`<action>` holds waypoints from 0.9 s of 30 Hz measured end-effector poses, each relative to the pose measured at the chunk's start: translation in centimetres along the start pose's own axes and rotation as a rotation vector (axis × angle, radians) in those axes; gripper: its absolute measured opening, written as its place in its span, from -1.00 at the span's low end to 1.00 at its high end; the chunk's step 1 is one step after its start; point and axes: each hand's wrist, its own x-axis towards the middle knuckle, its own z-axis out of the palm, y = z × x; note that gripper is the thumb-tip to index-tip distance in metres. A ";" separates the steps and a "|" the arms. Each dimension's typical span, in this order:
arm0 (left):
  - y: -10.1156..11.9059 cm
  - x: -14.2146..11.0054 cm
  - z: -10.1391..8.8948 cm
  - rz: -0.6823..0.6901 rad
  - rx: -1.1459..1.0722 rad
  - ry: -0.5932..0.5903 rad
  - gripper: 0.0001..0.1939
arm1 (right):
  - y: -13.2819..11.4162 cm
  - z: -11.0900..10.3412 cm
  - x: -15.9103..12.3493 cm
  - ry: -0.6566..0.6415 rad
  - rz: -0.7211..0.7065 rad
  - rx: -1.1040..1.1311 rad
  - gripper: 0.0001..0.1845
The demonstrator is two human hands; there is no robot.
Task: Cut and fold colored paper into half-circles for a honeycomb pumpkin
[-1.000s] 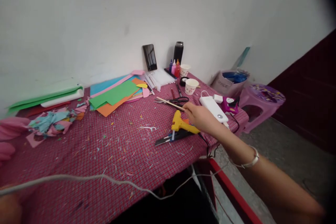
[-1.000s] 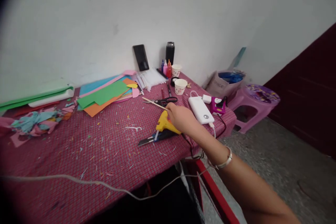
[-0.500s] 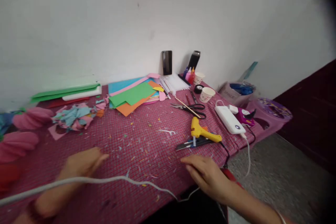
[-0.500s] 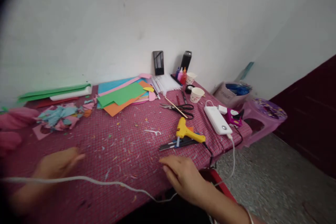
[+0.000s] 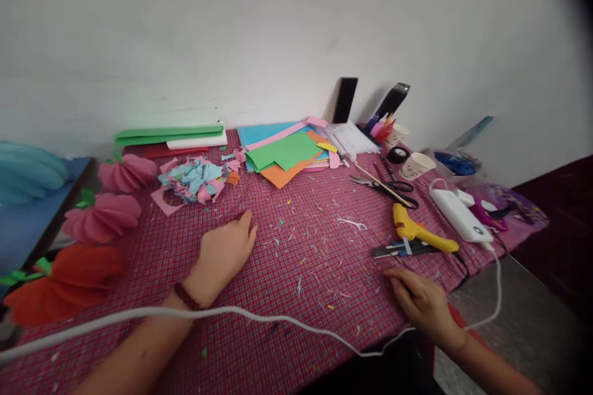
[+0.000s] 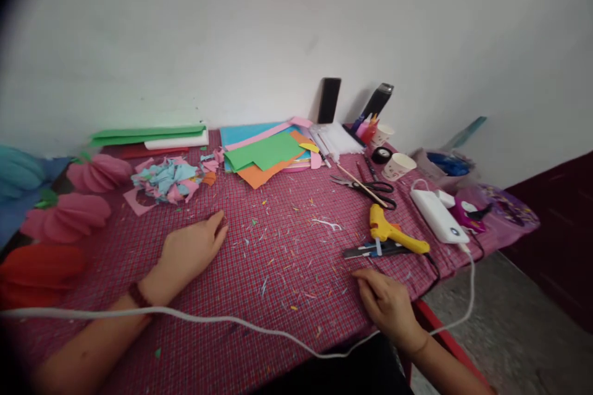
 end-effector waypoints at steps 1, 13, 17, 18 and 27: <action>-0.6 0.3 -0.1 -0.033 0.008 0.002 -0.56 | -0.1 -0.1 0.1 -0.018 0.015 0.003 -0.79; -4.8 0.9 1.5 -0.049 -0.041 0.122 -0.54 | -0.8 -0.5 -0.7 -0.043 -0.011 0.131 -0.81; -3.9 0.5 1.1 0.126 0.013 0.071 -0.56 | -0.6 -1.3 -0.3 -0.133 -0.088 0.279 -0.75; -3.4 0.5 0.9 0.136 0.005 0.065 -0.54 | -0.6 -1.6 0.1 -0.154 -0.108 0.320 -0.73; -4.1 1.8 -6.6 -0.381 -0.318 0.494 -0.60 | -5.7 -1.8 6.4 -0.316 -0.350 0.711 -0.53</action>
